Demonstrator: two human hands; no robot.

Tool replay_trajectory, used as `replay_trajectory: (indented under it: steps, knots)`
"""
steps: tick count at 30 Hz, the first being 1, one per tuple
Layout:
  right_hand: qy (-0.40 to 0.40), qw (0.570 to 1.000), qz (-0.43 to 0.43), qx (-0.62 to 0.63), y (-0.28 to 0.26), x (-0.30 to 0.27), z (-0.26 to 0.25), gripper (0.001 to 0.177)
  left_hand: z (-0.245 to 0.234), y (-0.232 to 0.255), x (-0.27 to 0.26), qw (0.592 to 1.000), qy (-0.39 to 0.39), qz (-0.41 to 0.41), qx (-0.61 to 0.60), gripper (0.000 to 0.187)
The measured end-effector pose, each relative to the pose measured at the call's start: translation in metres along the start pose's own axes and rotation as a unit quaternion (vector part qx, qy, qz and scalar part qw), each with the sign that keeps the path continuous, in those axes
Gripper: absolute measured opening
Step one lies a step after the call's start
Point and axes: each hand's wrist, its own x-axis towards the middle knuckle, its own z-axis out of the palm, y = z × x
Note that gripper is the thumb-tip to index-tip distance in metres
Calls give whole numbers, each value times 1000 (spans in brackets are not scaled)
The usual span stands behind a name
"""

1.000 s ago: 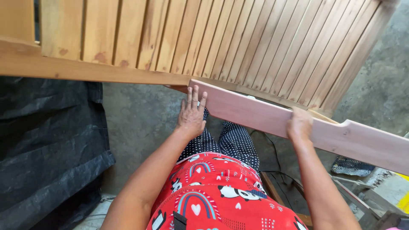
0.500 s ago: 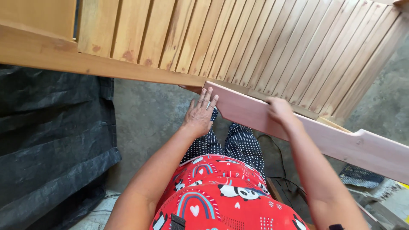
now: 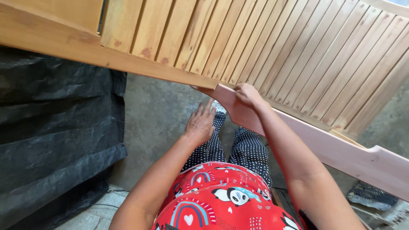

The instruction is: Sand wooden chair parts by hand using sandpaper.

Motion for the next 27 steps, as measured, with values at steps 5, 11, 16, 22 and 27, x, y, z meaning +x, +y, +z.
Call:
replay_trajectory:
  steps: [5, 11, 16, 22, 27]
  knots:
    - [159, 985, 41, -47, -136, -68, -35, 48, 46, -51, -51, 992, -39, -107, -45, 72]
    - [159, 946, 80, -269, -90, -224, -18, 71, 78, -121, -103, 950, -204, -238, 5, 60]
    - [318, 866, 353, -154, -27, -308, 7, 87, 82, -148, -108, 960, -159, -230, -10, 59]
    - [171, 916, 310, -189, -115, -212, 26, 103, 61, -129, -61, 981, -141, -136, 12, 58]
    - [296, 878, 300, -227, -65, -258, 48, 96, 34, -112, -32, 991, -118, -50, 33, 58]
